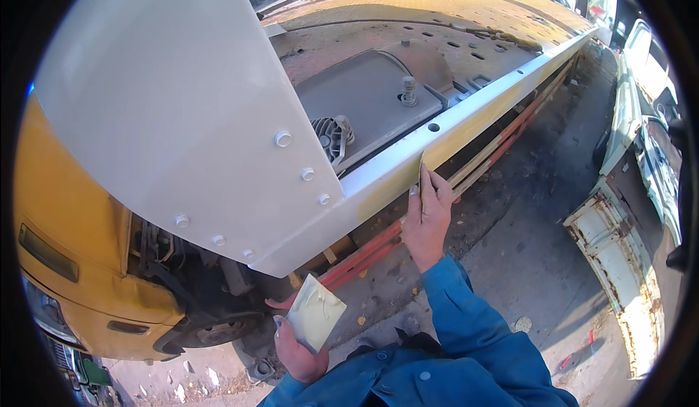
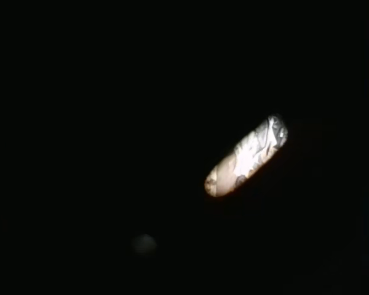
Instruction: The person applies a yellow adhesive to the edge of a metal truck bed using a putty knife. They repeatedly dip the knife into a can of adhesive and spread it along the seam. The person then adds more adhesive from a tube onto the putty knife and continues applying it to the truck bed edge.
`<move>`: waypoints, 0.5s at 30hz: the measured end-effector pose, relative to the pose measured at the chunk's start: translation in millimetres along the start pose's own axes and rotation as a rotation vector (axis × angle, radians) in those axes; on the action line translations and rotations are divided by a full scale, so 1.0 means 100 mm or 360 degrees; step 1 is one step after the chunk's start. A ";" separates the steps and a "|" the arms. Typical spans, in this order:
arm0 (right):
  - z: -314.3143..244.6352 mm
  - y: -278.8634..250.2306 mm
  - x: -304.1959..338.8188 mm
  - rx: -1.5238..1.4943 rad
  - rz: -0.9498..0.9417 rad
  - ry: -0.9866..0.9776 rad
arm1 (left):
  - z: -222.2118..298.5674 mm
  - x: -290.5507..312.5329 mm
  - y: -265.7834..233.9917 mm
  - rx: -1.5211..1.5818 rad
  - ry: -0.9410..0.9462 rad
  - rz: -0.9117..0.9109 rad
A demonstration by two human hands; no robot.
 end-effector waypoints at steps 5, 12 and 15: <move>-0.33 0.13 0.37 -0.0012 -0.0175 -0.0101 | 0.01 -0.12 0.02 0.0067 0.0045 -0.0096; -0.95 0.10 0.94 -0.0671 -0.0609 0.0178 | 0.23 -0.27 0.05 0.0085 -0.0119 -0.0251; -1.15 -0.14 1.01 -0.1129 -0.0652 0.0631 | 0.19 -0.32 -0.07 0.0041 -0.0195 -0.0359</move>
Point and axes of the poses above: each hand's wrist, its own x-axis away from the middle knuckle, its own y-axis out of the palm, z = x × y, the point moved 3 cm from there along -x, towards the middle knuckle, and after that the axes turned 8 degrees about -x, right-handed, at the moved point
